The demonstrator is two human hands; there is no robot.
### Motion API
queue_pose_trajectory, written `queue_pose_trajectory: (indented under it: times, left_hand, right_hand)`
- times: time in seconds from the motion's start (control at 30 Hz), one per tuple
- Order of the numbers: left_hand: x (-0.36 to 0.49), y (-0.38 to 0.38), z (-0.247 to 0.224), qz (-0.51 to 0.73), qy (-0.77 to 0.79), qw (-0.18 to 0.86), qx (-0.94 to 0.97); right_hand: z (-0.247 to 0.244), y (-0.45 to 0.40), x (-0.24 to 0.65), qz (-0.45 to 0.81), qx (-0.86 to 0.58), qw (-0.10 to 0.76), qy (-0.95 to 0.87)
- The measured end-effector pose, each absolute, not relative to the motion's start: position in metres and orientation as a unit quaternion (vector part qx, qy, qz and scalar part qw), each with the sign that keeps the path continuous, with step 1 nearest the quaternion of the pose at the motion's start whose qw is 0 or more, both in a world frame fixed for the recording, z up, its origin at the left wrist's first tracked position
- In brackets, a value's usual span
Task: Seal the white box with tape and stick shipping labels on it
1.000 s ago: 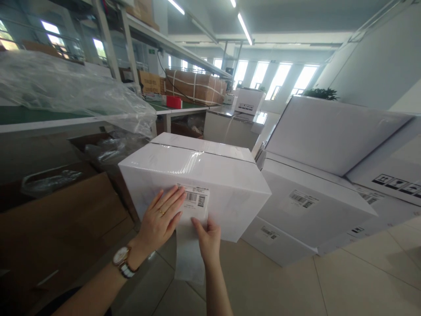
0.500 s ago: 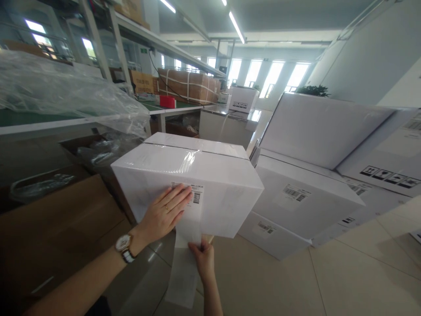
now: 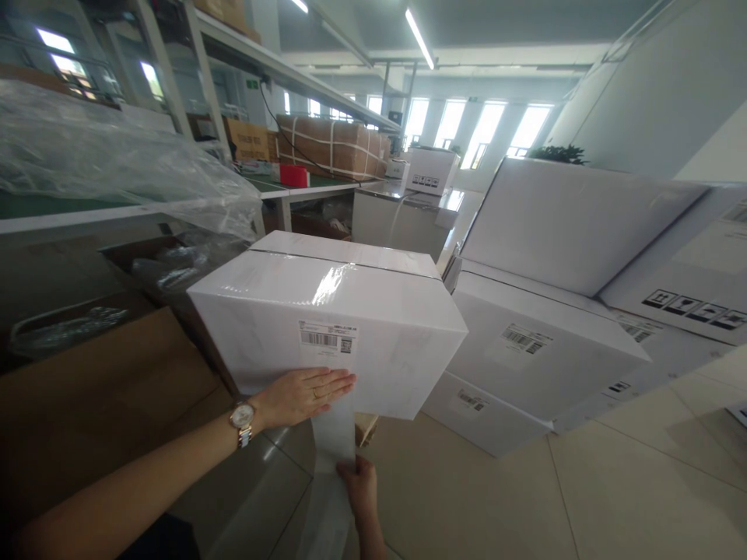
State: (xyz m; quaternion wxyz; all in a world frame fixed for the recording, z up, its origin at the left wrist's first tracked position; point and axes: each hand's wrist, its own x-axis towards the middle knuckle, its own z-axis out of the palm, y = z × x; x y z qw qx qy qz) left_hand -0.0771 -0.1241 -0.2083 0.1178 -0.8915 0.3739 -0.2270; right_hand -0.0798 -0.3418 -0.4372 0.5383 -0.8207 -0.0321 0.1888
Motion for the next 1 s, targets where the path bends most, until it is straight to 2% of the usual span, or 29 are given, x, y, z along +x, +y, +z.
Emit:
queue_pose_trajectory:
  times: [0.17,0.37,0.5,0.63,0.73,0.8,0.9,0.97,1.0]
  left_hand:
    - [-0.1,-0.114,-0.233,-0.191,0.379,0.061,-0.903]
    - [-0.121,-0.122,-0.209,-0.271,0.297,0.06,-0.913]
    - [-0.103,-0.114,-0.199,-0.307,0.261,0.109,-0.909]
    - [-0.106,-0.103,-0.212,-0.252,0.361,0.093,-0.893]
    - [-0.132,-0.097,-0.211,-0.308,0.323,0.013,-0.895]
    - [-0.147,-0.088,-0.196,-0.441,0.172,-0.067,-0.878]
    - [-0.147,-0.056,-0.157,-0.634,-0.09,-0.171,-0.749]
    - [-0.131,-0.026,-0.127,-0.667,-0.167,-0.25,-0.682]
    - [-0.118,-0.01,-0.112,-0.651,-0.176,-0.324,-0.663]
  right_hand:
    - [-0.447,-0.353,-0.089,0.227,-0.887,0.4,-0.019]
    - [-0.441,-0.358,-0.108,0.28,-0.932,0.23,-0.018]
    - [-0.427,-0.354,-0.114,0.284,-0.939,0.186,-0.06]
    - [-0.401,-0.358,-0.105,0.247,-0.95,0.168,-0.087]
    - [-0.371,-0.369,-0.089,0.209,-0.961,0.154,-0.1]
    - [-0.344,-0.377,-0.073,0.177,-0.967,0.149,-0.109]
    - [-0.294,-0.389,-0.043,0.114,-0.973,0.154,-0.131]
    - [-0.26,-0.395,-0.022,0.058,-0.972,0.166,-0.156]
    - [-0.245,-0.398,-0.013,0.038,-0.971,0.169,-0.166]
